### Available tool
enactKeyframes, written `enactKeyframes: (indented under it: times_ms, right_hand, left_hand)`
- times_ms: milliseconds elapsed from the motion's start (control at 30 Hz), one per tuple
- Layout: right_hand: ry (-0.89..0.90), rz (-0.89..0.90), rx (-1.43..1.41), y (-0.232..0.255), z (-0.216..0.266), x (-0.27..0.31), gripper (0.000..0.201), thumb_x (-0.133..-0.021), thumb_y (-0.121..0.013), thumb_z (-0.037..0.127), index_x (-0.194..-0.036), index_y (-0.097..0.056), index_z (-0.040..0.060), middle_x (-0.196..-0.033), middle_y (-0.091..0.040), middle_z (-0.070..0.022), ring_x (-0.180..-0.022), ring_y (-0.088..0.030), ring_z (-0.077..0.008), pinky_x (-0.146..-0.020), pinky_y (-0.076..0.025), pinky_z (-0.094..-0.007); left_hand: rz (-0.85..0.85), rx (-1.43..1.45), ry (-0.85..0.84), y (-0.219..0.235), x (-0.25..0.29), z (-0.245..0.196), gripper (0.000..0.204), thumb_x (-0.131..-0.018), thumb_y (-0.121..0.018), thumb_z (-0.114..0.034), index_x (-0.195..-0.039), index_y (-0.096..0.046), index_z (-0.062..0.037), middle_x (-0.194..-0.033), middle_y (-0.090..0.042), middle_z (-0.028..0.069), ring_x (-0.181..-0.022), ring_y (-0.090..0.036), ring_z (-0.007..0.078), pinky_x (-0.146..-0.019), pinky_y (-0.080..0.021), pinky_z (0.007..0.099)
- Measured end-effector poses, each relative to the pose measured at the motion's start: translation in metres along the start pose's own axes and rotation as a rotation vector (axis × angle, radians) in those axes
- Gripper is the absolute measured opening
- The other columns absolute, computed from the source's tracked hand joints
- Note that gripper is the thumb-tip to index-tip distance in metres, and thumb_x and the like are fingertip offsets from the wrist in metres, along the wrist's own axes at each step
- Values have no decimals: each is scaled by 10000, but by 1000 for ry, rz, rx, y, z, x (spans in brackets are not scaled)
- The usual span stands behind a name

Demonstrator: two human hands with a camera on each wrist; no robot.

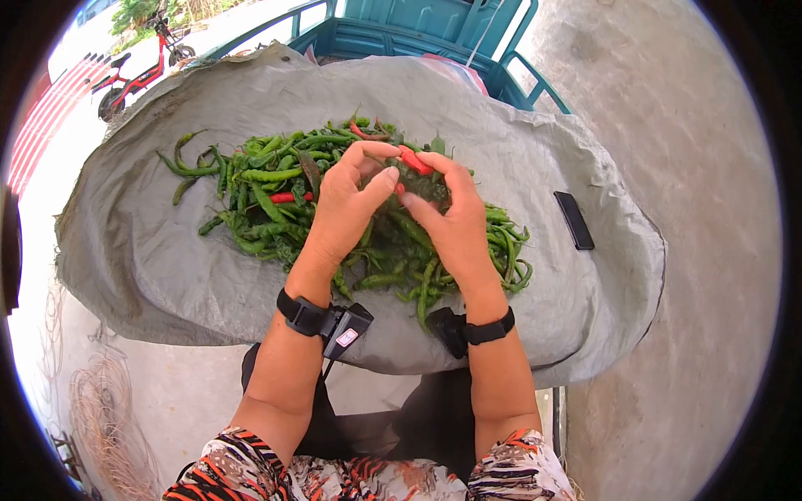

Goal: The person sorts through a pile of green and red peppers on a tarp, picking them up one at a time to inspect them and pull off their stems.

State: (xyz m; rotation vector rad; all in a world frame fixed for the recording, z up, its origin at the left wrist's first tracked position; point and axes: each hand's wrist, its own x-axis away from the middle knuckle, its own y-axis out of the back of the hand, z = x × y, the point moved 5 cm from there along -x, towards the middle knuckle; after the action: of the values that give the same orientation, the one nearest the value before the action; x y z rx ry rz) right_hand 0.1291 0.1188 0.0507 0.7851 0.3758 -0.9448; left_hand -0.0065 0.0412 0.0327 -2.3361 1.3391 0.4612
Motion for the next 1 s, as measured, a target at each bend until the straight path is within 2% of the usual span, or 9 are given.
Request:
enactKeyframes:
  times_ms: [100, 200, 300, 500, 600, 700, 800, 900, 1000]
  right_hand:
    - [-182, 23, -160, 3, 0, 4, 413, -880, -723, 131, -1270, -597, 72, -1169, -609, -16, -843, -543, -87, -763, -463, -254]
    - [-178, 29, -248, 3, 5, 4, 347, -926, -683, 152, -1252, -605, 59, -1127, -611, 11, -783, -503, -40, -688, -441, -208]
    - [-222, -20, -332, 4, 0, 4, 286, -943, -661, 152, -1213, -625, 63, -1059, -625, 16, -800, -519, -38, -681, -449, -210]
    - [-342, -136, -466, 8, -14, 14, 188, -964, -633, 151, -1139, -647, 86, -945, -623, 37, -828, -548, -37, -660, -476, -217]
    - [-346, -159, -575, 11, -15, 14, 180, -965, -636, 149, -1134, -649, 88, -957, -620, 31, -832, -554, -43, -674, -502, -231]
    - [-359, -166, -679, 8, -20, 16, 174, -964, -640, 139, -1129, -648, 88, -968, -616, 25, -836, -560, -45, -695, -531, -252]
    - [-345, -174, -738, 8, -21, 16, 176, -958, -650, 127, -1129, -644, 86, -981, -614, 16, -840, -561, -49, -706, -547, -265]
    - [-285, -161, -745, 10, -20, 14, 177, -955, -648, 105, -1130, -640, 81, -980, -616, 12, -848, -565, -55, -704, -546, -263]
    - [-226, -151, -625, 11, -15, 14, 175, -948, -646, 73, -1122, -637, 72, -996, -620, 12, -834, -555, -49, -712, -549, -261]
  left_hand:
    - [17, 2, -12, 0, -1, 4, 224, -918, -589, -90, -1134, -584, -30, -883, -658, 21, -808, -588, 80, -728, -456, 247]
    - [36, 5, 42, 0, 0, -2, 220, -914, -585, -79, -1129, -579, -28, -893, -657, 22, -815, -589, 69, -730, -454, 241]
    - [46, 0, 35, -2, 1, -2, 228, -911, -572, -66, -1135, -575, -28, -908, -659, 23, -807, -588, 71, -729, -452, 238]
    - [105, -33, 0, -8, 2, 2, 200, -972, -601, -143, -1134, -598, -27, -948, -656, 22, -814, -580, 84, -787, -453, 250]
    - [103, -14, 72, -7, 1, 6, 210, -1002, -597, -198, -1108, -636, -22, -941, -652, 12, -820, -579, 89, -804, -453, 257]
    - [99, -48, 58, -6, 0, 7, 220, -1013, -583, -212, -1094, -661, -22, -943, -648, 0, -834, -581, 89, -810, -453, 255]
    - [81, -39, 66, -6, 0, 11, 235, -1014, -584, -231, -1101, -659, -26, -952, -647, 0, -854, -589, 88, -821, -452, 253]
    - [-2, 14, 31, -6, -1, 10, 174, -992, -600, -173, -1054, -660, -22, -846, -614, 0, -778, -543, 80, -714, -446, 243]
    - [-72, -5, -35, -7, 0, 4, 183, -965, -636, -180, -1046, -663, -18, -930, -634, 32, -843, -564, 97, -761, -464, 262]
